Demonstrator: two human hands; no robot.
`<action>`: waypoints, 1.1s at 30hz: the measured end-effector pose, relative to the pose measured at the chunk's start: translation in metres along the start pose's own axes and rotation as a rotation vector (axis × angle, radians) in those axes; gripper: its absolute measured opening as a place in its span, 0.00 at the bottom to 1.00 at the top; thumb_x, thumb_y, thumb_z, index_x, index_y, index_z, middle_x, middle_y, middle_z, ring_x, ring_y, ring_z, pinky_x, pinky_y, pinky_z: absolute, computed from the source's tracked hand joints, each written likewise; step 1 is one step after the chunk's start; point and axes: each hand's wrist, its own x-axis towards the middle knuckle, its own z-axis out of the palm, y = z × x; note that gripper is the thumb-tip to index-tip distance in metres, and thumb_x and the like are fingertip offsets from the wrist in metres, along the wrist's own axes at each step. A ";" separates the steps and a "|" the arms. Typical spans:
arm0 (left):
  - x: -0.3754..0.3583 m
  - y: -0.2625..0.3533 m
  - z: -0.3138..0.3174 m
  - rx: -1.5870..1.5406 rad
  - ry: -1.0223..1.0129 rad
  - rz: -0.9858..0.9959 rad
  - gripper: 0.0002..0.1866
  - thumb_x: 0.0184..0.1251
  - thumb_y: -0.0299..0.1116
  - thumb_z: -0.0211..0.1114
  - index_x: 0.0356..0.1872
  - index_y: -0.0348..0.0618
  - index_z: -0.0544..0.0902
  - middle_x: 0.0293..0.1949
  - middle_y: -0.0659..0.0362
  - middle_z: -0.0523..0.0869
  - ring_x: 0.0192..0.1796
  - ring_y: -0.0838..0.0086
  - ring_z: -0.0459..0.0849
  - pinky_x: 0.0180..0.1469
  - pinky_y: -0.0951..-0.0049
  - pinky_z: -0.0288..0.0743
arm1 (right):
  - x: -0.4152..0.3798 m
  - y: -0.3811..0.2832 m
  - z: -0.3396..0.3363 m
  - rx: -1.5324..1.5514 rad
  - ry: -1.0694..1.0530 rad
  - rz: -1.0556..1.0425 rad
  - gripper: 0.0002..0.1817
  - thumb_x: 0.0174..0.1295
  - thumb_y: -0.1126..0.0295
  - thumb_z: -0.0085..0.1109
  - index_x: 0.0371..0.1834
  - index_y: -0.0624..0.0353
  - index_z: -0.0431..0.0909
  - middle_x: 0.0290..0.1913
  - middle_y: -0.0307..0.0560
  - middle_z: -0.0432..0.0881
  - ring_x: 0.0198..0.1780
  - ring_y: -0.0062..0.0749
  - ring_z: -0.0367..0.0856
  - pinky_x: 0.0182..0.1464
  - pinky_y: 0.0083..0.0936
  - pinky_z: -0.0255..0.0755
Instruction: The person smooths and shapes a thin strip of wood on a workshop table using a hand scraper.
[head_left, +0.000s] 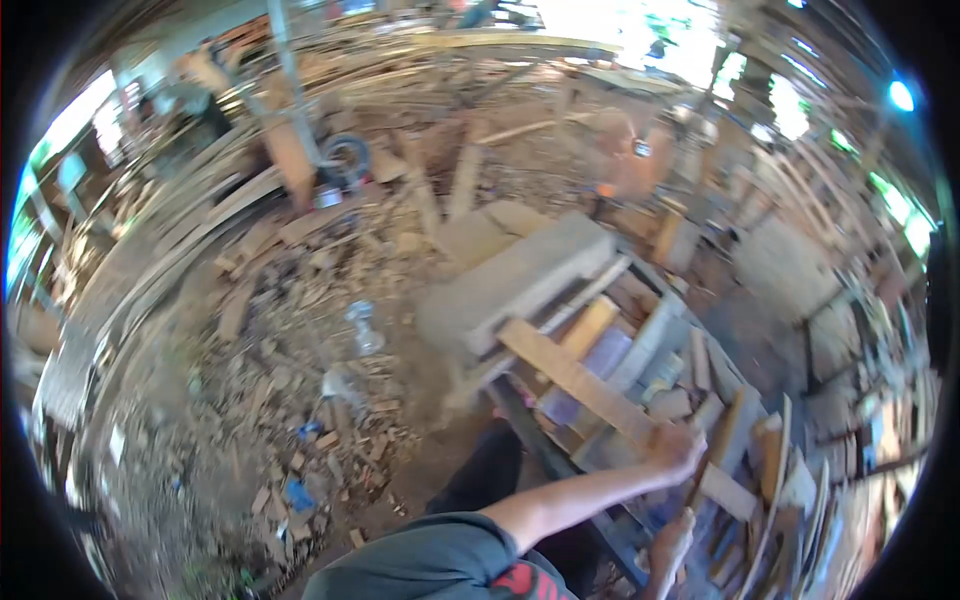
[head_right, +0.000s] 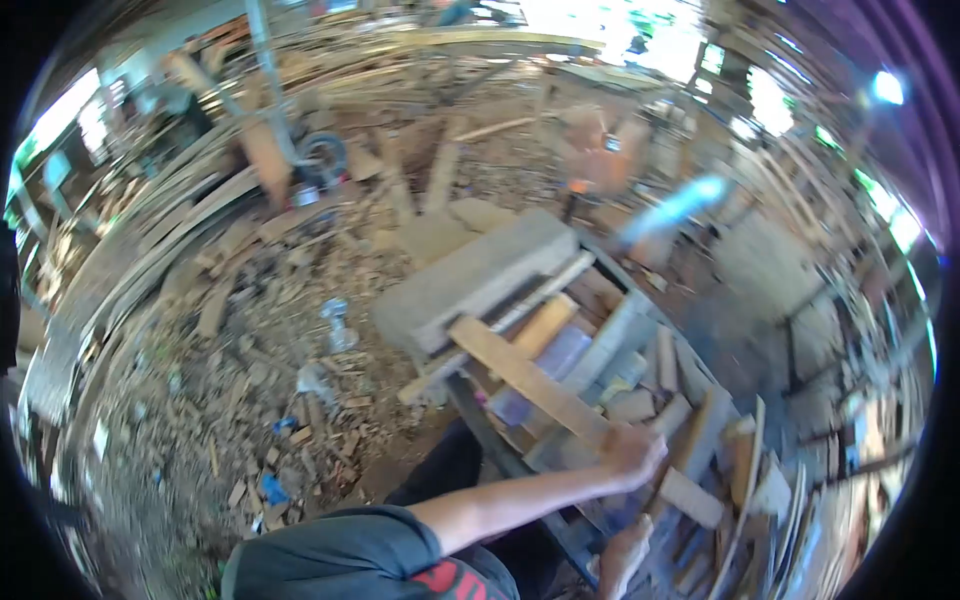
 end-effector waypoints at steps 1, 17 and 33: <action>0.007 -0.010 0.013 -0.352 0.274 0.120 0.09 0.64 0.31 0.54 0.25 0.42 0.76 0.26 0.53 0.81 0.31 0.60 0.79 0.34 0.58 0.69 | 0.002 0.012 0.005 0.043 0.054 -0.106 0.21 0.71 0.59 0.36 0.51 0.66 0.72 0.41 0.74 0.79 0.46 0.71 0.76 0.47 0.53 0.70; -0.027 0.104 -0.400 -0.345 1.100 0.857 0.19 0.73 0.44 0.45 0.51 0.40 0.74 0.50 0.52 0.77 0.56 0.63 0.74 0.56 0.64 0.69 | -0.002 0.003 0.011 -0.076 0.018 0.019 0.12 0.68 0.66 0.44 0.45 0.63 0.67 0.35 0.71 0.81 0.41 0.66 0.81 0.44 0.55 0.73; -0.035 0.076 -0.372 -0.225 0.958 0.736 0.11 0.69 0.34 0.51 0.45 0.40 0.77 0.43 0.56 0.79 0.50 0.66 0.76 0.50 0.68 0.71 | -0.001 0.005 0.010 -0.116 0.005 0.077 0.14 0.68 0.64 0.41 0.48 0.63 0.67 0.39 0.72 0.81 0.44 0.69 0.79 0.48 0.56 0.71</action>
